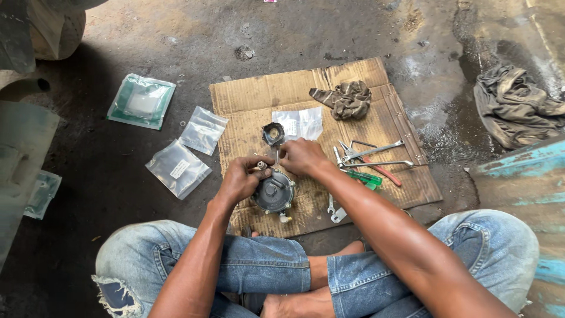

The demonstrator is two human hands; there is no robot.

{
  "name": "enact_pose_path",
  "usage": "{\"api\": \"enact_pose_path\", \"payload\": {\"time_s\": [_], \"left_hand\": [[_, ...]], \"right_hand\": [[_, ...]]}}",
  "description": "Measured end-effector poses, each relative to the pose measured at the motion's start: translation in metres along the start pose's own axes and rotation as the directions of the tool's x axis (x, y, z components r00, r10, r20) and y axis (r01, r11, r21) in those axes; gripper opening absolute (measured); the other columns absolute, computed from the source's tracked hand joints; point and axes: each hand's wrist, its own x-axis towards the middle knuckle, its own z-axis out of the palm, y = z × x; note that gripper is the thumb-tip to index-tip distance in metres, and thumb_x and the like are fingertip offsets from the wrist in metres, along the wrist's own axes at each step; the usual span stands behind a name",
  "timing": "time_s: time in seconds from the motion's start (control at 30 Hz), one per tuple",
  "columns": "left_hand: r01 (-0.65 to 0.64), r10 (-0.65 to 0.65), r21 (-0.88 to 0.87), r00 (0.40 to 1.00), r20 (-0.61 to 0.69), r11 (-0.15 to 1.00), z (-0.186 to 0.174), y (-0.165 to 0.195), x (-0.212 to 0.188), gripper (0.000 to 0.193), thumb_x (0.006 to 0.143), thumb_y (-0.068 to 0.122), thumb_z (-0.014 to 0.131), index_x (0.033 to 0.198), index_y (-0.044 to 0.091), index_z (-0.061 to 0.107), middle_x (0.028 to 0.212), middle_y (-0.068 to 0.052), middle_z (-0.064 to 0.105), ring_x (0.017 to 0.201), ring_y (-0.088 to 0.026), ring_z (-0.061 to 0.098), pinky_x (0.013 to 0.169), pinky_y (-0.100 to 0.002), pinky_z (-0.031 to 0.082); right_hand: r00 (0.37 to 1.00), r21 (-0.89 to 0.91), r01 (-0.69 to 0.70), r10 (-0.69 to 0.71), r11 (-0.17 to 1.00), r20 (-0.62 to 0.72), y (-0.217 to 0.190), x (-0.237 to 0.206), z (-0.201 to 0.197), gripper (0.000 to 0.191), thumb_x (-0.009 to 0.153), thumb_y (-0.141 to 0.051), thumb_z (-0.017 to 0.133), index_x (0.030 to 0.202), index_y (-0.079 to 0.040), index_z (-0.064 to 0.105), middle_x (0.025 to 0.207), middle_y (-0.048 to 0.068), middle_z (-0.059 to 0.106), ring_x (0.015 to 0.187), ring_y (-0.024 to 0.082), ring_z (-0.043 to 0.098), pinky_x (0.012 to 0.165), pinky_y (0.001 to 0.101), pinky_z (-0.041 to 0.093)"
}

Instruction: The person sits on the floor and assembles a mechanical component, likely a carburetor, using various tools. They use a screwdriver to tighten screws, a wrench to adjust fittings, and pliers to manipulate small parts. The person also handles small plastic bags containing new parts and a rag for cleaning.

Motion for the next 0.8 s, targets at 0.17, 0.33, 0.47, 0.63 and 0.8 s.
{"api": "enact_pose_path", "payload": {"time_s": [0.17, 0.33, 0.47, 0.63, 0.8], "left_hand": [[-0.062, 0.062, 0.004, 0.998, -0.001, 0.998, 0.013, 0.004, -0.001, 0.034, 0.084, 0.01, 0.078, 0.118, 0.009, 0.076, 0.103, -0.012, 0.081, 0.087, -0.016, 0.075, 0.075, -0.032, 0.061], [-0.034, 0.034, 0.05, 0.999, -0.015, 0.998, 0.018, 0.007, 0.006, 0.034, 0.084, 0.013, 0.078, 0.118, 0.01, 0.077, 0.108, -0.012, 0.079, 0.093, -0.019, 0.076, 0.078, -0.032, 0.062], [-0.084, 0.085, 0.046, 0.996, -0.029, 0.995, 0.02, 0.008, 0.009, 0.034, 0.083, 0.011, 0.079, 0.117, 0.01, 0.077, 0.109, -0.014, 0.079, 0.094, -0.02, 0.077, 0.079, -0.034, 0.062], [-0.074, 0.076, 0.059, 0.996, -0.037, 0.996, 0.019, 0.007, 0.01, 0.033, 0.085, 0.01, 0.078, 0.118, 0.011, 0.076, 0.109, -0.015, 0.08, 0.093, -0.021, 0.077, 0.078, -0.036, 0.061], [-0.212, 0.222, 0.166, 0.974, -0.047, 0.963, 0.024, 0.008, 0.011, 0.035, 0.085, 0.012, 0.078, 0.12, 0.01, 0.075, 0.111, -0.016, 0.079, 0.096, -0.025, 0.076, 0.082, -0.037, 0.059]], "right_hand": [[0.986, -0.05, -0.065, 0.056, 0.997, -0.159, 0.039, -0.002, -0.013, 0.026, 0.088, -0.018, 0.062, 0.109, -0.02, 0.077, 0.104, 0.015, 0.076, 0.097, 0.035, 0.072, 0.088, 0.0469, 0.056], [0.94, -0.258, -0.333, 0.296, 0.907, -0.171, 0.133, -0.02, -0.046, 0.024, 0.079, -0.01, 0.071, 0.101, -0.008, 0.077, 0.101, 0.02, 0.075, 0.096, 0.036, 0.074, 0.083, 0.0474, 0.059], [0.952, -0.301, -0.29, 0.241, 0.908, -0.191, 0.148, -0.031, -0.038, 0.02, 0.08, -0.01, 0.072, 0.098, -0.005, 0.078, 0.1, 0.024, 0.075, 0.096, 0.039, 0.075, 0.083, 0.0475, 0.06], [0.956, -0.325, -0.233, 0.155, 0.917, -0.248, 0.139, -0.044, -0.041, 0.034, 0.082, -0.01, 0.068, 0.113, 0.003, 0.062, 0.092, 0.027, 0.072, 0.089, 0.042, 0.072, 0.074, 0.0503, 0.059], [0.916, 0.017, -0.345, 0.34, 0.939, -0.212, 0.116, -0.064, -0.059, 0.043, 0.093, -0.006, 0.053, 0.136, -0.004, 0.052, 0.089, 0.026, 0.071, 0.08, 0.041, 0.072, 0.067, 0.0501, 0.058]]}}
